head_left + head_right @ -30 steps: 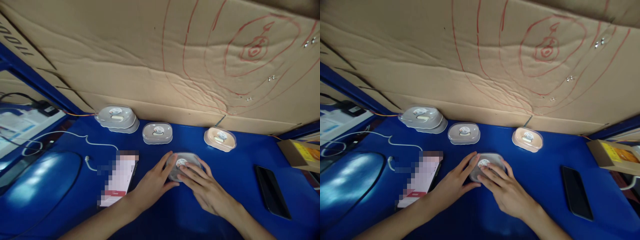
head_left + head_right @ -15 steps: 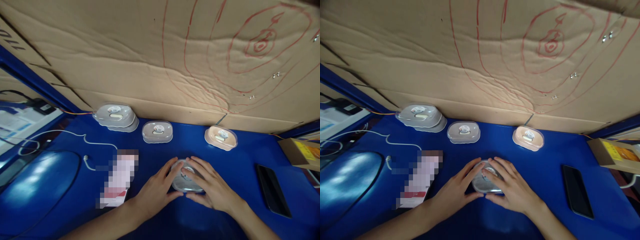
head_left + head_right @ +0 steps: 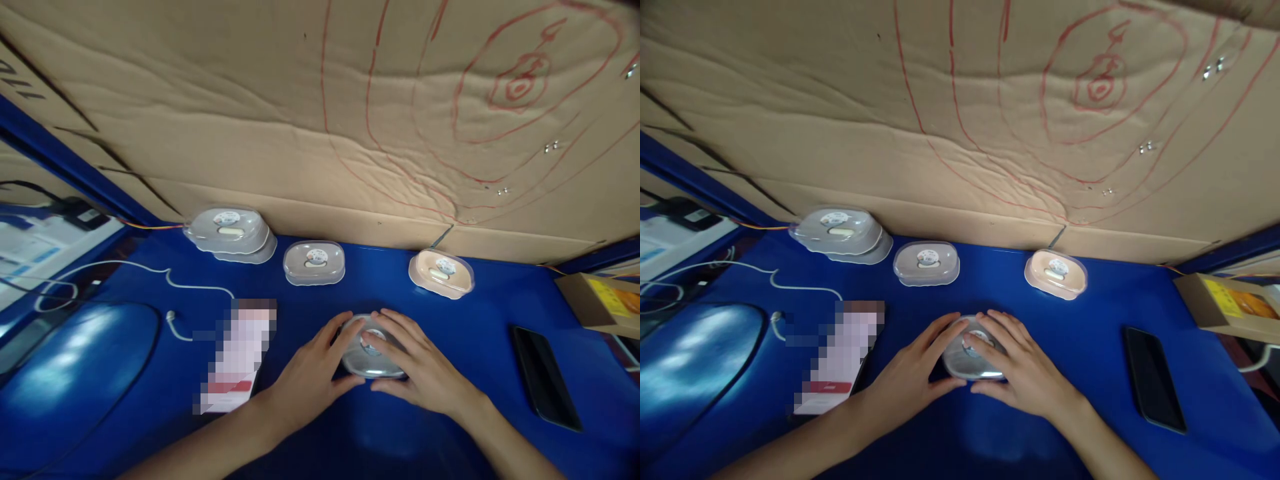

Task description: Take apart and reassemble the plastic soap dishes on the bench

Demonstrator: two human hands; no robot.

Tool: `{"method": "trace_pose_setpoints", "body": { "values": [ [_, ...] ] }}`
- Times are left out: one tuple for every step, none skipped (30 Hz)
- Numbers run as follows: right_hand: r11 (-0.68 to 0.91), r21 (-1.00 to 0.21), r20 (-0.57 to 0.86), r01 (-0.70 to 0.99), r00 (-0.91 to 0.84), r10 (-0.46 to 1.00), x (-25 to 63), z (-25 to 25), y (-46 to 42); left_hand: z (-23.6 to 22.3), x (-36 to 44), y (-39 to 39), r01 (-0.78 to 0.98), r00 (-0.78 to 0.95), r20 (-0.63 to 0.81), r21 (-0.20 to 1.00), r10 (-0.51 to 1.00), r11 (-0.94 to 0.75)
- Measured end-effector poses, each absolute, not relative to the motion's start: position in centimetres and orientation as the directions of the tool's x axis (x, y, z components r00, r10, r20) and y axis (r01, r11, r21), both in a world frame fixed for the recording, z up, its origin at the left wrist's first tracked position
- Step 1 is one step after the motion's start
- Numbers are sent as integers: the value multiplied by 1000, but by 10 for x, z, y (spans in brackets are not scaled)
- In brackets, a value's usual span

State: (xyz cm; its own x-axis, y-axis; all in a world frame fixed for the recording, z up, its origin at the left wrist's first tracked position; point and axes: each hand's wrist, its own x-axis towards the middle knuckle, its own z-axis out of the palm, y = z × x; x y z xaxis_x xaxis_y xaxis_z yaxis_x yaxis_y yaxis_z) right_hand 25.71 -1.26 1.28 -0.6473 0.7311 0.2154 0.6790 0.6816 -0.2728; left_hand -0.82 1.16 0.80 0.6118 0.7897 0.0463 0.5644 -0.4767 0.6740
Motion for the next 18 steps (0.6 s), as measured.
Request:
{"method": "trace_pose_setpoints", "body": {
  "values": [
    [679,-270,210,683,-646,734,257,13,-12,8,-8,12,563,612,45,676,790,-475],
    [675,-265,205,688,-644,737,256,13,-12,8,-8,12,561,613,46,678,789,-475],
    [672,-259,201,693,-642,740,255,14,-12,8,-9,13,559,614,48,679,788,-476],
    [670,-254,197,698,-640,742,254,15,-13,7,-9,13,557,614,50,679,787,-478],
    [668,-250,197,701,-639,744,253,15,-13,7,-9,13,557,615,52,678,787,-480],
    [669,-246,199,701,-639,743,252,16,-13,6,-9,13,559,614,53,675,788,-481],
    [671,-244,203,700,-640,741,252,17,-13,5,-9,13,562,611,56,672,790,-483],
    [672,-242,207,699,-640,740,251,18,-13,3,-8,12,564,608,61,668,791,-485],
    [672,-243,214,700,-637,741,251,18,-14,2,-8,12,566,604,66,665,794,-486],
    [668,-245,228,702,-628,744,251,19,-14,1,-7,11,568,598,73,663,798,-487],
    [664,-249,246,705,-617,748,251,18,-14,0,-7,10,571,590,85,660,803,-489],
    [660,-252,270,708,-603,751,252,18,-15,-1,-6,9,573,577,105,654,810,-493],
    [657,-251,298,711,-589,751,252,18,-15,-1,-6,8,578,562,129,645,817,-500],
    [657,-247,327,712,-578,748,253,18,-15,0,-5,7,583,545,162,633,823,-510],
    [660,-241,351,712,-570,743,253,18,-15,2,-5,6,586,526,201,618,826,-524],
    [660,-233,368,714,-564,739,254,18,-14,3,-5,6,590,510,240,602,826,-538],
    [658,-228,380,718,-557,739,254,18,-14,5,-5,5,592,496,274,587,824,-552],
    [651,-224,387,725,-547,742,254,18,-13,8,-6,5,594,486,303,574,820,-564]
  ]
}}
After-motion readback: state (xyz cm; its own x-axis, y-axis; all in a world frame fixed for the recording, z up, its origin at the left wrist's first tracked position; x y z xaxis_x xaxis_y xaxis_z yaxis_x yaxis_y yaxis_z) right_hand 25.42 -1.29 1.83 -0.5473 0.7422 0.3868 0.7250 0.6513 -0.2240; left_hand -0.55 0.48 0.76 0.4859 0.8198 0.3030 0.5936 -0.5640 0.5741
